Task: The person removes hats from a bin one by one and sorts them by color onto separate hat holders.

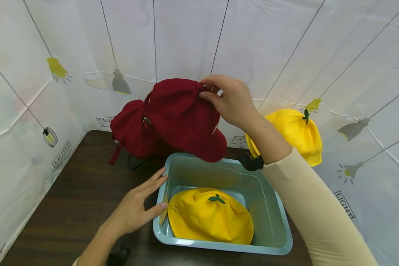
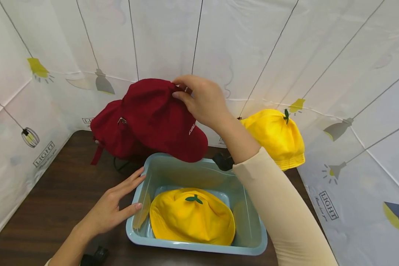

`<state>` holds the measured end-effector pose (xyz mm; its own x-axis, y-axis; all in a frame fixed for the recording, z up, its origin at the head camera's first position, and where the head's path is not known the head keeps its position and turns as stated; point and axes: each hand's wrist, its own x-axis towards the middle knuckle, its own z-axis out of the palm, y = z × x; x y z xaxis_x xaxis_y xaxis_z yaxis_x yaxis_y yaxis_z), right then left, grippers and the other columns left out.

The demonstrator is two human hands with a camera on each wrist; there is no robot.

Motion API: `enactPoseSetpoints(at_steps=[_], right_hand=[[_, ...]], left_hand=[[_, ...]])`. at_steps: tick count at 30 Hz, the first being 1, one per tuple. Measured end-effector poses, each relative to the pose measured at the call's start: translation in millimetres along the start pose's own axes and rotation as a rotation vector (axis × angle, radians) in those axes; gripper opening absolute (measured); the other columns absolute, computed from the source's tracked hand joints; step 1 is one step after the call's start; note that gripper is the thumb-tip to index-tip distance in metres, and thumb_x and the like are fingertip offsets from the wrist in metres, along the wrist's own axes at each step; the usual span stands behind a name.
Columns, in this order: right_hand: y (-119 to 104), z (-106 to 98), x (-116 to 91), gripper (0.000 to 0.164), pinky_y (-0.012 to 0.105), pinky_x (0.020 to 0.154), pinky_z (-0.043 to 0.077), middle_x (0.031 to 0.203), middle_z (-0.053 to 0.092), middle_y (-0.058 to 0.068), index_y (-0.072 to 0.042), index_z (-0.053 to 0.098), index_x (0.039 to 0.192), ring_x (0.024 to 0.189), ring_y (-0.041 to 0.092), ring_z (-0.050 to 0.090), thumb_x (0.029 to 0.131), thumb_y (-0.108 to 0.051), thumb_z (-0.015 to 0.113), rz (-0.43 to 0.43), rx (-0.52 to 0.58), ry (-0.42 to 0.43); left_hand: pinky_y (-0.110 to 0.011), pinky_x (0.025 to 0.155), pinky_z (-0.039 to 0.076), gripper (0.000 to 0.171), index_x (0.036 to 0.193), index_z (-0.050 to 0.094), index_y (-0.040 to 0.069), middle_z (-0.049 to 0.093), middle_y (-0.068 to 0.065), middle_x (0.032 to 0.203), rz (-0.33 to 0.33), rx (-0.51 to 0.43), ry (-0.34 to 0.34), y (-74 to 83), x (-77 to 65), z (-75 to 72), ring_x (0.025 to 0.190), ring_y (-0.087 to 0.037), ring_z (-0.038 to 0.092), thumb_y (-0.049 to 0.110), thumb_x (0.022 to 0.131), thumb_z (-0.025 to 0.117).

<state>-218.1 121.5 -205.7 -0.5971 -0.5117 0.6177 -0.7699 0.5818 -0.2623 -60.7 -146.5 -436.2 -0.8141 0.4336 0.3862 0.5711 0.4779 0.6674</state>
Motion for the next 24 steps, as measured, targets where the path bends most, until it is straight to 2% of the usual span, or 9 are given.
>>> enactPoseSetpoints(at_steps=[6, 11, 19, 24], right_hand=[[-1.7, 12.1, 10.0, 0.021, 0.036, 0.08, 0.055, 0.104, 0.075, 0.011, -0.001, 0.075, 0.117, 0.094, 0.024, 0.067, 0.098, -0.008, 0.074, 0.022, -0.005, 0.023], [-2.4, 23.2, 17.8, 0.021, 0.038, 0.086, 0.055, 0.107, 0.075, 0.011, -0.002, 0.076, 0.119, 0.096, 0.024, 0.067, 0.099, -0.008, 0.073, 0.04, 0.012, 0.029], [-6.3, 43.1, 24.4, 0.022, 0.035, 0.087, 0.054, 0.11, 0.075, 0.01, -0.004, 0.075, 0.122, 0.1, 0.023, 0.067, 0.101, -0.01, 0.07, 0.07, 0.005, 0.018], [-6.2, 56.6, 28.0, 0.022, 0.034, 0.089, 0.054, 0.111, 0.075, 0.007, -0.006, 0.075, 0.122, 0.101, 0.021, 0.068, 0.101, -0.011, 0.071, 0.095, 0.003, 0.008]], left_hand=[[-0.048, 0.115, 0.044, 0.071, 0.16, 0.044, 0.013, 0.029, 0.001, 0.172, -0.006, 0.001, -0.004, 0.4, -0.2, -0.6, 0.15, -0.024, 0.042, 0.028, 0.098, 0.075], [-0.044, 0.116, 0.042, 0.071, 0.16, 0.044, 0.013, 0.028, 0.002, 0.172, -0.008, 0.006, 0.001, 0.1, -0.6, -0.4, 0.15, -0.023, 0.042, 0.028, 0.098, 0.074], [-0.043, 0.116, 0.042, 0.071, 0.162, 0.043, 0.019, 0.029, 0.004, 0.172, -0.008, 0.001, 0.006, 0.9, -0.5, 0.1, 0.15, -0.022, 0.042, 0.028, 0.099, 0.074], [-0.043, 0.116, 0.042, 0.069, 0.16, 0.045, 0.014, 0.029, 0.003, 0.171, -0.003, -0.005, 0.009, 1.9, -0.3, 0.8, 0.149, -0.022, 0.043, 0.028, 0.098, 0.074]])
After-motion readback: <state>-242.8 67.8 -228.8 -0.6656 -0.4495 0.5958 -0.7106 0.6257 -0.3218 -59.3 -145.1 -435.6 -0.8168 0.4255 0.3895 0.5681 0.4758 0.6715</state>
